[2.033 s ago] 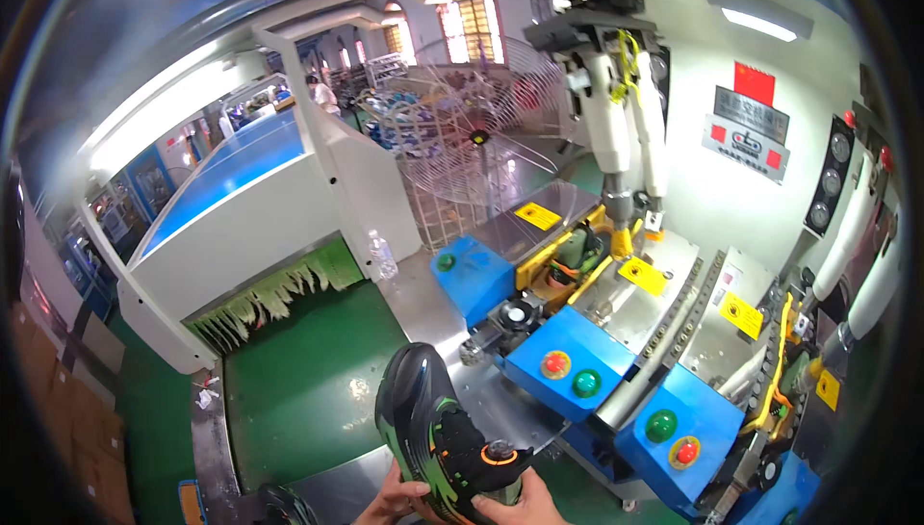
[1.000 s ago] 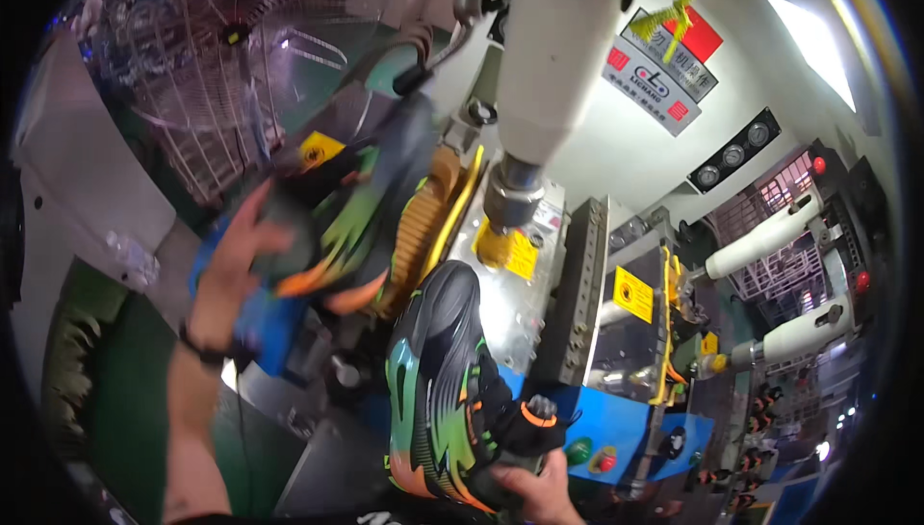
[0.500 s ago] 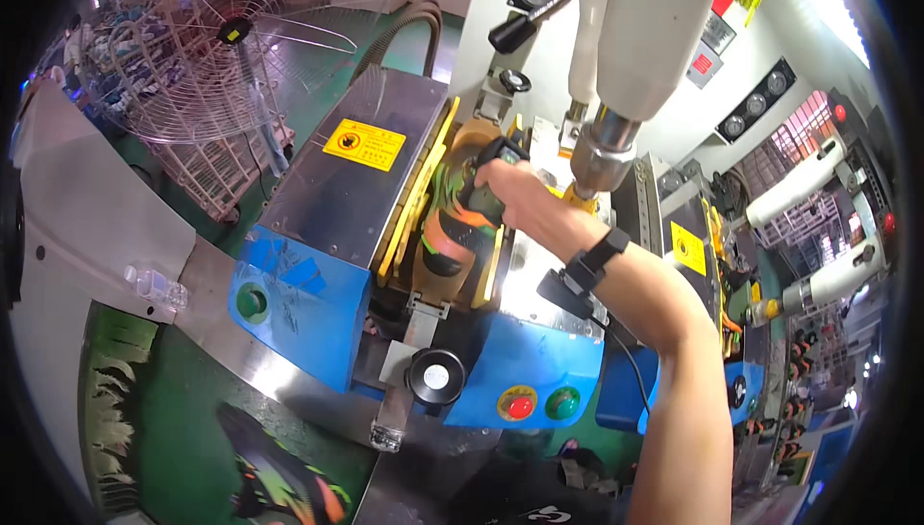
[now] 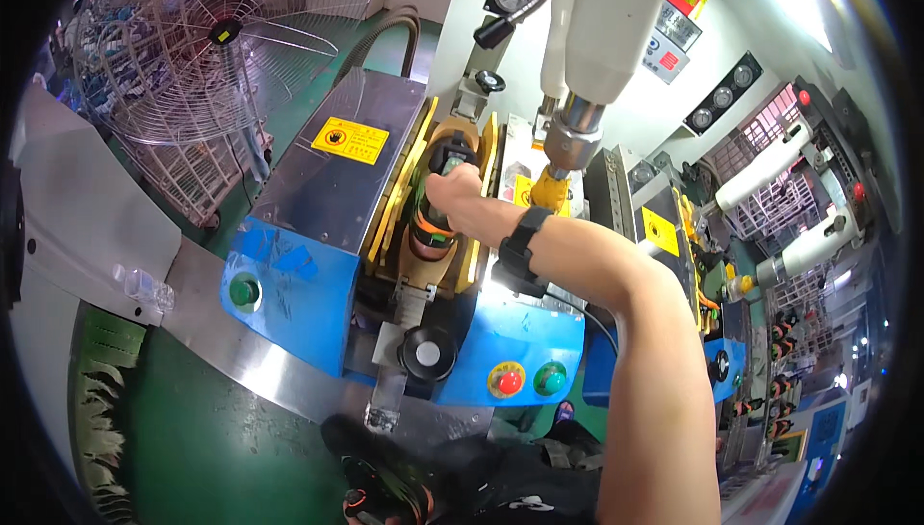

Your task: Placing shoes into a lasting machine and transferring them to a conveyor belt on a factory line.

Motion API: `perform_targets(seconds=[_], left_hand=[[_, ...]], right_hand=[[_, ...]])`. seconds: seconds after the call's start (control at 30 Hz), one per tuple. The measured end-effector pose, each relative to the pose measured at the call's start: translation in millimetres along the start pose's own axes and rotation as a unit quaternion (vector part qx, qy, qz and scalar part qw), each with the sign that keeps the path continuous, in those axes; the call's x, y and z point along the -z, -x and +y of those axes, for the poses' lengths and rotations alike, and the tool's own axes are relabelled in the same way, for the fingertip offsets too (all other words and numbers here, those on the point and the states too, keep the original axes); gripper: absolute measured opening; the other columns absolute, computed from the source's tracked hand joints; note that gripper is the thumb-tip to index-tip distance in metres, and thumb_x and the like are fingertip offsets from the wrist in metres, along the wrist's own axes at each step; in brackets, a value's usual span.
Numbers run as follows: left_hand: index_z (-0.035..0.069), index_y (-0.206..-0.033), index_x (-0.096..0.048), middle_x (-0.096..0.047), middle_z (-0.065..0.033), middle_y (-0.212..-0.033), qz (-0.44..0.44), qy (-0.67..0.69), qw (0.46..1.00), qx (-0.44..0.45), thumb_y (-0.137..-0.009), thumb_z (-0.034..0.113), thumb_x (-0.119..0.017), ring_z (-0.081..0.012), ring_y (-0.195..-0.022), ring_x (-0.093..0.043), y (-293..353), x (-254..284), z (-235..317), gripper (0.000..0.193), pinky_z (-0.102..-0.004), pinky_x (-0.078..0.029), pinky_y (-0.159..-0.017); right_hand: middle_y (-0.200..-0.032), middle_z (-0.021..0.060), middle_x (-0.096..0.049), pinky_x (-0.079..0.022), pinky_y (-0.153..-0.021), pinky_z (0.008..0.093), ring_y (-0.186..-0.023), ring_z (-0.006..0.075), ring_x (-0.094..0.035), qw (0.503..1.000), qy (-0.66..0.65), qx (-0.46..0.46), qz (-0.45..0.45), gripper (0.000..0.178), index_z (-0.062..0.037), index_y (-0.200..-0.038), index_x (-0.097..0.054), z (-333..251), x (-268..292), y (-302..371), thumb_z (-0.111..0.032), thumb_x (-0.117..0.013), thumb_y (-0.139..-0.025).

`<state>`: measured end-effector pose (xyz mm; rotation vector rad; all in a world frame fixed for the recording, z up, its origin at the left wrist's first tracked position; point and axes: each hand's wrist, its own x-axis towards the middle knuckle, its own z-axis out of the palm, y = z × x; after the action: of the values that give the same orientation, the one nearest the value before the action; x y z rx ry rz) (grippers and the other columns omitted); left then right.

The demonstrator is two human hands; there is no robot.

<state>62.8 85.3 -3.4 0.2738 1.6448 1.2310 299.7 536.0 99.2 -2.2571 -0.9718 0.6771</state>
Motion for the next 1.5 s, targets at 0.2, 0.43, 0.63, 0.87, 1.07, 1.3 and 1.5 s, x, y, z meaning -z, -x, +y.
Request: perform_targets(seconds=[0.2,0.43,0.63,0.87,1.07,1.3,1.5], left_hand=[[0.003,-0.133,-0.037,-0.05,-0.0153,-0.121,-0.049,0.132,0.99,-0.014,-0.076,0.013,-0.068,-0.0263,-0.098,-0.059,58.0,-35.3,18.2,0.066,-0.0388,-0.056,-0.076],[0.001,-0.143,-0.021,-0.044,-0.0156,-0.127,-0.127,-0.079,0.975,-0.166,-0.06,0.0,-0.061,-0.027,-0.112,-0.051,14.4,-16.2,-89.5,0.091,-0.0392,-0.043,-0.1],[0.002,-0.141,-0.023,-0.046,-0.012,-0.125,-0.116,-0.102,0.975,-0.159,-0.059,-0.006,-0.058,-0.0242,-0.117,-0.048,16.8,6.3,-18.3,0.089,-0.0373,-0.041,-0.101],[0.008,-0.124,-0.039,-0.054,-0.0127,-0.106,-0.036,0.141,0.989,0.016,-0.065,-0.01,-0.056,-0.0295,-0.095,-0.06,47.8,2.5,1.2,0.064,-0.0417,-0.055,-0.081],[0.008,-0.119,-0.049,-0.059,-0.0092,-0.104,-0.043,0.228,0.97,0.066,-0.066,-0.006,-0.055,-0.0271,-0.094,-0.062,162.5,38.5,-36.1,0.055,-0.0423,-0.054,-0.082],[0.001,-0.114,-0.053,-0.063,-0.0145,-0.1,0.09,0.238,0.967,0.021,-0.066,-0.005,-0.054,-0.0317,-0.091,-0.064,272.5,122.1,-61.2,0.048,-0.0438,-0.055,-0.085],[0.005,-0.119,-0.049,-0.061,-0.0088,-0.095,0.169,0.325,0.917,-0.156,-0.065,-0.003,-0.056,-0.0241,-0.086,-0.064,297.4,193.9,-55.4,0.055,-0.0365,-0.055,-0.075]], right_hand=[[-0.106,0.0229,-0.061,-0.051,-0.079,0.0417,-0.097,0.0308,-0.062,0.984,-0.119,-0.132,0.026,0.042,0.0088,-0.107,-0.052,-17.4,3.1,-17.8,-0.016,-0.061,-0.075],[-0.123,0.0217,-0.057,-0.052,-0.083,0.0389,-0.107,0.031,-0.061,0.984,0.015,0.038,-0.172,0.066,0.0094,-0.121,-0.048,0.3,45.7,-0.4,-0.046,-0.058,-0.086],[-0.139,0.0307,-0.038,-0.038,-0.103,0.0485,-0.128,0.0458,-0.04,0.758,0.125,0.637,-0.061,0.076,0.0067,-0.135,-0.037,73.8,146.2,158.3,-0.028,-0.073,-0.078],[-0.15,0.0275,-0.025,-0.021,-0.11,0.0592,-0.139,0.0422,-0.025,0.864,0.246,0.417,-0.136,0.085,0.0068,-0.141,-0.03,244.0,181.1,227.4,-0.029,-0.072,-0.077],[-0.136,0.0304,-0.044,-0.031,-0.107,0.0526,-0.126,0.044,-0.043,0.874,-0.106,0.384,-0.278,0.067,0.0099,-0.132,-0.04,330.5,174.0,300.0,-0.025,-0.066,-0.081],[-0.103,0.0206,-0.067,-0.051,-0.084,0.0386,-0.095,0.0339,-0.066,0.778,-0.125,0.351,-0.507,0.034,0.0025,-0.115,-0.06,387.6,193.6,389.7,-0.016,-0.064,-0.086],[-0.094,0.0161,-0.069,-0.052,-0.078,0.034,-0.087,0.0259,-0.068,0.767,0.043,0.487,-0.417,0.032,0.0021,-0.109,-0.061,387.6,140.3,348.5,-0.016,-0.065,-0.083]])
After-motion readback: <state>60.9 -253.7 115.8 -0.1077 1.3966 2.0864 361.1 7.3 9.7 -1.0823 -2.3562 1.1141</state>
